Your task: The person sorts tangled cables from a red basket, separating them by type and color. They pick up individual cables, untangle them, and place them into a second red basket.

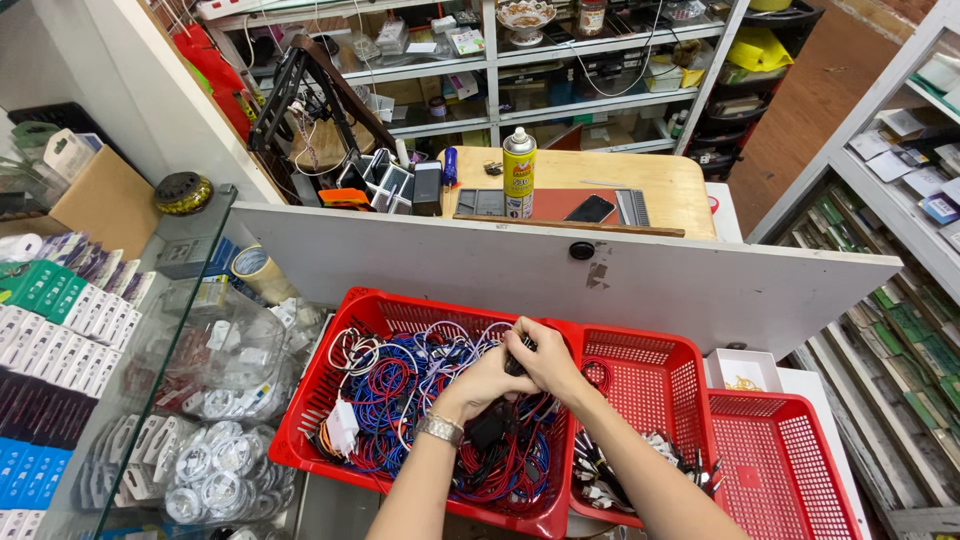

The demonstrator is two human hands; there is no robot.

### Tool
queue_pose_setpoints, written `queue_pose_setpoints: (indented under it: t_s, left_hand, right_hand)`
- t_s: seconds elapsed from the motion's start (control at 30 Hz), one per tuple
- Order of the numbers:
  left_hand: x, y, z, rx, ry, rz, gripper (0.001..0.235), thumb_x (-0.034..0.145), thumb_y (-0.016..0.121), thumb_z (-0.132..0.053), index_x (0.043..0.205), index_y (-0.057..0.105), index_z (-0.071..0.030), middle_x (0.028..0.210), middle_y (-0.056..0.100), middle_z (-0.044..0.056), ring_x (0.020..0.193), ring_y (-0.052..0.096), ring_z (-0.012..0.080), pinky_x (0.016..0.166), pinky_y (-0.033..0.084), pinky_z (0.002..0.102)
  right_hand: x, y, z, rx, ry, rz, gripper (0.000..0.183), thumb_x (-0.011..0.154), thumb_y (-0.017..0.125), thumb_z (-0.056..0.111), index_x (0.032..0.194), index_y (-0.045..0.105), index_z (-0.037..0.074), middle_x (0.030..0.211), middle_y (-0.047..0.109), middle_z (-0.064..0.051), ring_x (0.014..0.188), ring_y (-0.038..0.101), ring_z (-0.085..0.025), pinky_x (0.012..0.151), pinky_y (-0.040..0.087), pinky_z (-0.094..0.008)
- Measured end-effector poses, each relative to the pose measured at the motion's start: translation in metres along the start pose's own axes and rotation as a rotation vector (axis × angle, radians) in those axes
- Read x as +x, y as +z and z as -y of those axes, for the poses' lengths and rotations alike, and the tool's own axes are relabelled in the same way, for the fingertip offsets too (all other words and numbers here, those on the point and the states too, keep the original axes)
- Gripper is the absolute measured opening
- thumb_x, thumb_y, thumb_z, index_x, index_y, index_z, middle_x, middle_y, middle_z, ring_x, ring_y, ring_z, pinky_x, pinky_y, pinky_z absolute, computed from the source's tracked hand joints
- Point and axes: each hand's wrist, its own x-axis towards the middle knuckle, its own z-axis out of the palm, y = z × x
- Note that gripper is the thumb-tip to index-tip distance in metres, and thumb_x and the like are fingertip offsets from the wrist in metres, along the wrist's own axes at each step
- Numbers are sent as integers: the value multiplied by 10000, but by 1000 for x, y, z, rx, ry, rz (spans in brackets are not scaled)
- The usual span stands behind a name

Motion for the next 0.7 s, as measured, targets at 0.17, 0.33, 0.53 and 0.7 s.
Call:
queue_pose_setpoints:
  t_s: [0.17,0.33,0.53,0.7]
  left_hand:
    - [-10,-14,-7,-404,8,204,195,932,644,-3,1120,600,23,1002,703,74,845,641,137,826,538,294]
    - [-13,-14,-12,-150,-137,155,225,980,598,-111,1153,664,15,945,718,93,848,699,150,756,503,282]
    - [-9,6,3,-9,-154,-10,269,1074,517,-239,1068,638,0,818,535,30,712,540,160,663,494,327]
    - [-9,5,12,598,31,-159,328,1067,439,-236,989,624,23,855,658,112,780,638,243,728,509,386]
  right_hand:
    - [6,-9,8,91,275,100,247,983,600,236,848,567,32,600,568,-31,481,477,-137,468,399,-320]
    - [11,-17,12,-118,-211,7,226,986,650,188,844,601,21,641,598,-20,609,508,-55,550,478,-265]
    - [11,-14,-4,-82,8,-7,251,959,639,226,845,583,10,675,605,-58,653,514,-101,603,485,-295]
    - [15,-36,-7,109,45,72,289,1003,532,251,1206,651,83,1057,722,-45,800,634,-92,702,579,-284]
